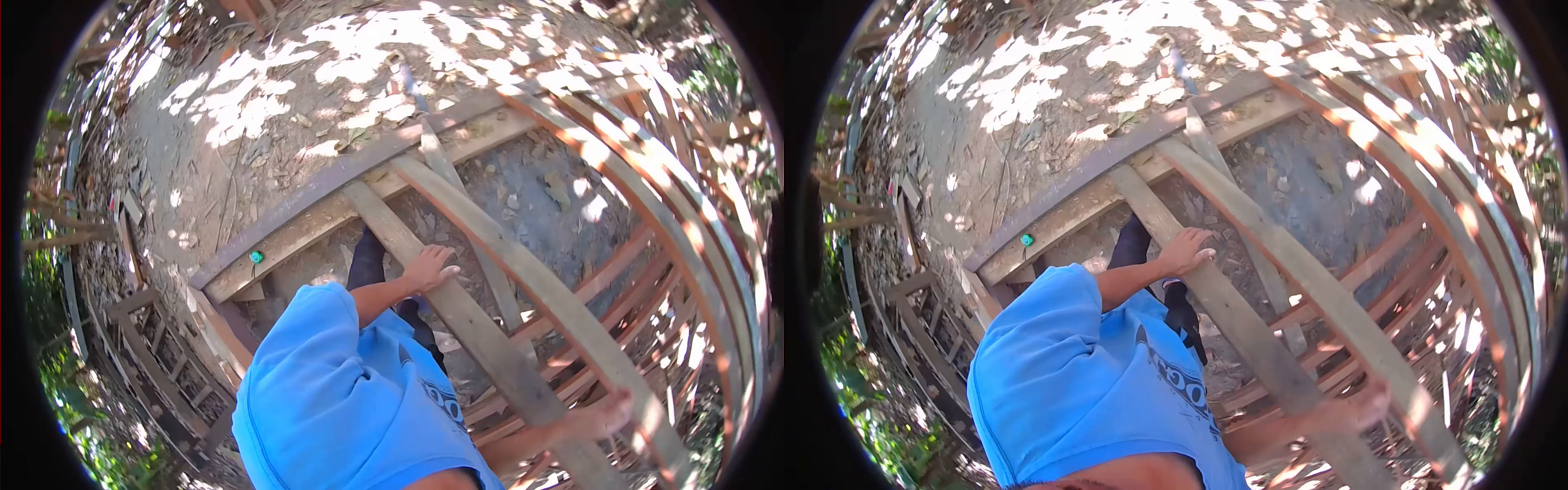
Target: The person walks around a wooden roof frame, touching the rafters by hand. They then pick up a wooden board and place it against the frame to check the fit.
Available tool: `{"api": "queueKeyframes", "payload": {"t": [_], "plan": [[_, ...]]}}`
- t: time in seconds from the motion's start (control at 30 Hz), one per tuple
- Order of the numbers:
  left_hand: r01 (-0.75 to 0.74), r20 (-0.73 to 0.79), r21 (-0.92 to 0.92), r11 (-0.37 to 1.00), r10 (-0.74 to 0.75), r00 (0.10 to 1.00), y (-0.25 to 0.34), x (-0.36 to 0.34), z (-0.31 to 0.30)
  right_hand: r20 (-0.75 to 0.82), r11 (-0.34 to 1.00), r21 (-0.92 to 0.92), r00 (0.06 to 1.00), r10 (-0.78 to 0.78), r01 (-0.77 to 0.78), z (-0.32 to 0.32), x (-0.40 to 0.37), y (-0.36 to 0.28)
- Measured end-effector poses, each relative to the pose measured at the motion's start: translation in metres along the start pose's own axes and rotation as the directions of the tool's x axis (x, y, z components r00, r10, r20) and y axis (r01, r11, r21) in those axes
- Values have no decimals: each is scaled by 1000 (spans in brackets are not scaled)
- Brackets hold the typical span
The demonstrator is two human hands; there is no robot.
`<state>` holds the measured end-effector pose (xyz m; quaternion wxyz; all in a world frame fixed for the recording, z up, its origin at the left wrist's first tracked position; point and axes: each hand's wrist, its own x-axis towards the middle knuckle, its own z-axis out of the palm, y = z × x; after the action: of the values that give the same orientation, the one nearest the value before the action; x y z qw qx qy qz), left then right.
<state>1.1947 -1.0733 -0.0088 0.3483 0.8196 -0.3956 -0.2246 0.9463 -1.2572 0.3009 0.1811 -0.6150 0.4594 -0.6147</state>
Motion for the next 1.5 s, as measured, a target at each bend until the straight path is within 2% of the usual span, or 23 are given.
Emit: {"api": "queueKeyframes", "payload": {"t": [0.03, 0.07, 0.1, 0.13, 0.17, 0.2, 0.23, 0.27, 0.3, 0.33, 0.43, 0.53, 0.63, 0.73, 0.83, 0.93, 1.03, 1.13, 1.33, 1.43, 1.5], "plan": [[56, -36, -11, 998, -56, 998, -19, 2, -14, 110, 958, -134, 957, 268, -253, 47, -19, -12], [139, -40, -9, 990, -139, 989, -38, 4, -32, 384, 951, -13, 876, 290, -309, 87, -42, 3], [221, -42, -12, 975, -221, 974, -55, 7, -50, 561, 964, -147, 784, 265, -221, 134, -71, 5], [301, -41, -19, 953, -301, 953, -78, 12, -67, 649, 913, -294, 642, 408, -283, 179, -106, 0], [357, -47, 3, 934, -356, 933, -109, 14, -75, 788, 919, -320, 475, 393, -229, 208, -144, 51], [413, -58, 21, 910, -412, 909, -143, 19, -81, 878, 923, -385, 306, 368, -2, 247, -179, 34], [509, -27, 70, 858, -509, 861, -174, 26, -94, 897, 890, -440, 100, 430, 121, 280, -214, 32], [597, 12, 123, 793, -603, 798, -204, 29, -105, 857, 863, -471, -136, 497, 183, 301, -251, 58], [624, -122, 67, 778, -615, 779, -240, 28, -106, 875, 882, -399, -183, 448, 252, 311, -288, 81], [698, -144, 37, 715, -688, 711, -278, 29, -110, 889, 896, -318, -231, 395, 308, 318, -319, 100], [846, -46, 86, 526, -846, 531, -358, 44, -156, 821, 799, -286, -294, 489, 529, 332, -373, 137], [832, -147, 155, 533, -820, 553, -438, 43, -161, 655, 666, -438, -293, 697, 604, 347, -395, 130], [897, -41, 146, 418, -903, 427, -479, 57, -178, 579, 638, -378, -366, 728, 671, 348, -407, 140], [932, 47, 90, 351, -936, 348, -497, 73, -177, 524, 613, -373, -387, 759, 696, 352, -411, 145], [915, 54, 70, 397, -917, 394, -503, 91, -157, 449, 577, -434, -388, 805, 692, 363, -411, 137], [876, 75, 20, 483, -874, 480, -498, 112, -139, 482, 559, -423, -345, 805, 713, 362, -413, 135], [844, 80, 41, 535, -844, 531, -485, 132, -129, 452, 545, -428, -351, 820, 721, 366, -414, 134], [842, 64, 15, 540, -841, 538, -477, 143, -120, 340, 440, -409, -314, 886, 799, 374, -416, 130], [875, 216, -64, 480, -849, 482, -469, 153, -136, 374, 482, -373, -348, 860, 793, 368, -417, 137], [859, 132, -70, 507, -849, 512, -474, 148, -130, 340, 463, -341, -352, 872, 818, 374, -418, 135], [865, 130, -63, 497, -856, 501, -480, 145, -125, 337, 467, -339, -358, 871, 817, 376, -417, 133]]}}
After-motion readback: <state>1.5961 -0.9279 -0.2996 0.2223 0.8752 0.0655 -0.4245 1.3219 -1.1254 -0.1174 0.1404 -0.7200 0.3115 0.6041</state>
